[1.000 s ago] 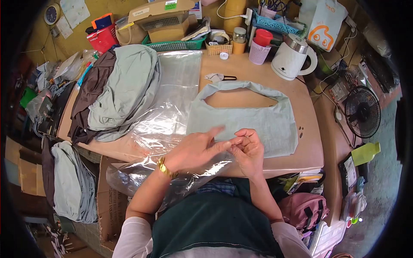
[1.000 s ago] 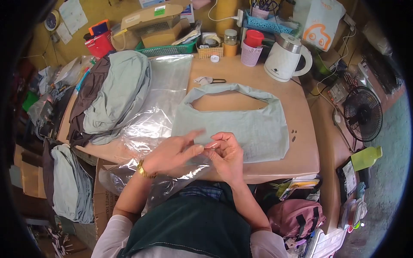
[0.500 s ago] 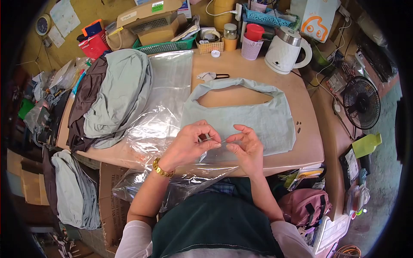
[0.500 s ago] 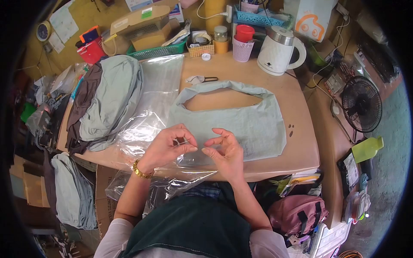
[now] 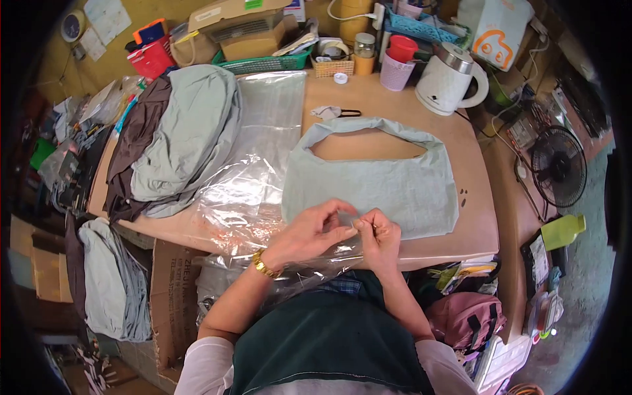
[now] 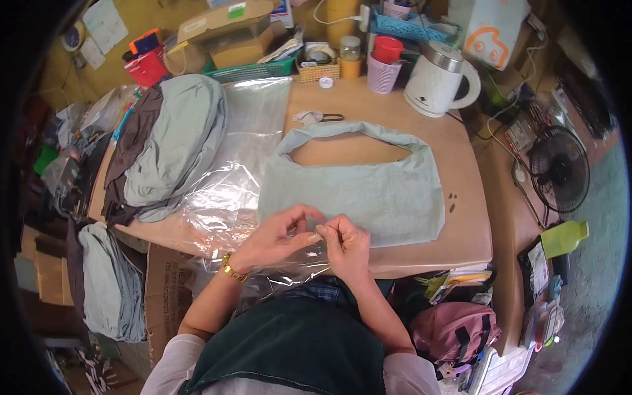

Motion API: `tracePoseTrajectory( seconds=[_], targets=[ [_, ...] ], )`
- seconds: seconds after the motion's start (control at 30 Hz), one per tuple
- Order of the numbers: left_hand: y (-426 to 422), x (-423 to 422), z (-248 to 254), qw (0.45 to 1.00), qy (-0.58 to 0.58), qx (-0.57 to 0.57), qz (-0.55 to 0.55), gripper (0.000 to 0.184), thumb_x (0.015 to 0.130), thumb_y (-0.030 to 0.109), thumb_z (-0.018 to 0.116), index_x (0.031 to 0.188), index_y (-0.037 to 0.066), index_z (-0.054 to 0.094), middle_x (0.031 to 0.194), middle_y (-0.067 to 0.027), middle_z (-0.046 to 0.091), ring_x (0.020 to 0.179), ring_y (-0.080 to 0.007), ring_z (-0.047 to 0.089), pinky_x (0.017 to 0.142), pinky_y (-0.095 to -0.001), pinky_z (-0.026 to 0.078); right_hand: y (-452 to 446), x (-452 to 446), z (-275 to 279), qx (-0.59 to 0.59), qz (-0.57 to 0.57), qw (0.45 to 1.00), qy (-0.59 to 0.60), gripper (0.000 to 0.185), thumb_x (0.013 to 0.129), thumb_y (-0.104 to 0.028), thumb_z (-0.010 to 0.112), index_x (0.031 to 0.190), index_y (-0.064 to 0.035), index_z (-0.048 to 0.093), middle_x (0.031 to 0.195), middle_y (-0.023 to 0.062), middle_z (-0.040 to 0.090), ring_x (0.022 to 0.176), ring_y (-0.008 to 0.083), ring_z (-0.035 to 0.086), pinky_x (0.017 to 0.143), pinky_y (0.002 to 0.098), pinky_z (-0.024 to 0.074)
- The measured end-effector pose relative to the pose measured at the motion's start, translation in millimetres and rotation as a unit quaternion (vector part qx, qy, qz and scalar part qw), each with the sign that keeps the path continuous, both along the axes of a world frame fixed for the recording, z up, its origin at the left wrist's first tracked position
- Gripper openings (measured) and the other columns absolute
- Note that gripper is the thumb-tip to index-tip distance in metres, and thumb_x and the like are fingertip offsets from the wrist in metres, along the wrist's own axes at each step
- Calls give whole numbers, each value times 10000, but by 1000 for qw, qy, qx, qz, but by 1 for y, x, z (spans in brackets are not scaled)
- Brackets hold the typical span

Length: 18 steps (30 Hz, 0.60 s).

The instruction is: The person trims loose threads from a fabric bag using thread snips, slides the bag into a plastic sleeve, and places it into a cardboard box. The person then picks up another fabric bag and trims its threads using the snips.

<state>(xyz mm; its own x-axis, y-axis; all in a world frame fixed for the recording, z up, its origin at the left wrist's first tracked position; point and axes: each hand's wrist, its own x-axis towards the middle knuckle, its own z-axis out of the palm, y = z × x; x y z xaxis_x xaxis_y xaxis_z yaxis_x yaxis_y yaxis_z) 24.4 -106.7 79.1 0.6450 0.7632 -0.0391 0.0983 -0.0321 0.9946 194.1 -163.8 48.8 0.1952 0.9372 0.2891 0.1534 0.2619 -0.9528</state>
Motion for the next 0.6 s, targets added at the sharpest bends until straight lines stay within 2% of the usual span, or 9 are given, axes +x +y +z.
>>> tracePoseTrajectory(
  seconds=[0.03,0.17,0.23,0.37,0.43,0.47,0.53,0.57,0.6],
  targets=[
    [2,0,-1,999,40,-14,-27,146,852,101,725,898,29,608,848,-5,583,776,-47,514,664,-224,415,0,1,3,32,-10,991,-127,134,929,-74,605,817,-10,570,572,-28,498,509,41,428,457,227,344],
    [1,1,-5,994,-40,90,46,127,865,112,715,860,11,639,791,8,606,742,-44,529,627,-228,417,2,5,-8,29,-8,990,-134,226,940,-103,596,738,-22,537,558,-29,479,494,35,399,444,230,323],
    [-1,-1,-2,998,-5,-20,60,139,866,120,715,794,15,657,698,19,615,638,-57,510,568,-244,414,3,2,-7,6,-34,998,55,277,946,-122,597,704,-29,500,552,-33,455,501,31,368,439,237,296],
    [-8,4,-6,991,56,56,105,236,893,195,690,753,12,638,640,11,622,562,-68,477,512,-269,393,4,2,2,-29,-23,995,97,281,948,-120,593,705,-37,479,555,-32,445,528,30,372,452,237,294],
    [-9,5,-5,977,110,147,109,364,925,293,621,697,10,595,545,-73,509,496,-131,463,512,-334,398,5,6,-10,0,-32,999,-1,243,952,-140,593,758,-29,498,569,-37,452,547,24,410,458,234,310],
    [-9,5,-6,976,111,147,115,364,925,293,621,697,10,595,545,-73,509,496,-131,463,512,-334,398,4,5,-12,2,-26,1000,0,243,952,-140,593,758,-29,498,569,-37,452,547,24,410,458,234,310],
    [-9,6,-12,965,107,183,157,479,967,375,537,670,-1,545,544,-95,463,492,-142,404,506,-353,379,3,-1,-8,6,38,995,89,229,902,-116,637,729,-22,519,561,5,494,490,92,473,447,282,358],
    [-7,10,-19,964,107,183,162,479,967,375,537,670,-1,545,544,-95,463,492,-142,404,506,-353,379,4,-9,-4,7,44,995,88,229,902,-116,637,729,-22,519,561,5,494,490,92,473,447,282,358],
    [-6,15,-26,979,56,111,164,488,979,370,518,668,-6,516,538,-80,444,506,-130,394,504,-353,368,2,-21,0,102,32,990,-92,210,856,-102,659,709,-30,527,563,37,506,476,152,492,452,315,383]
  ],
)
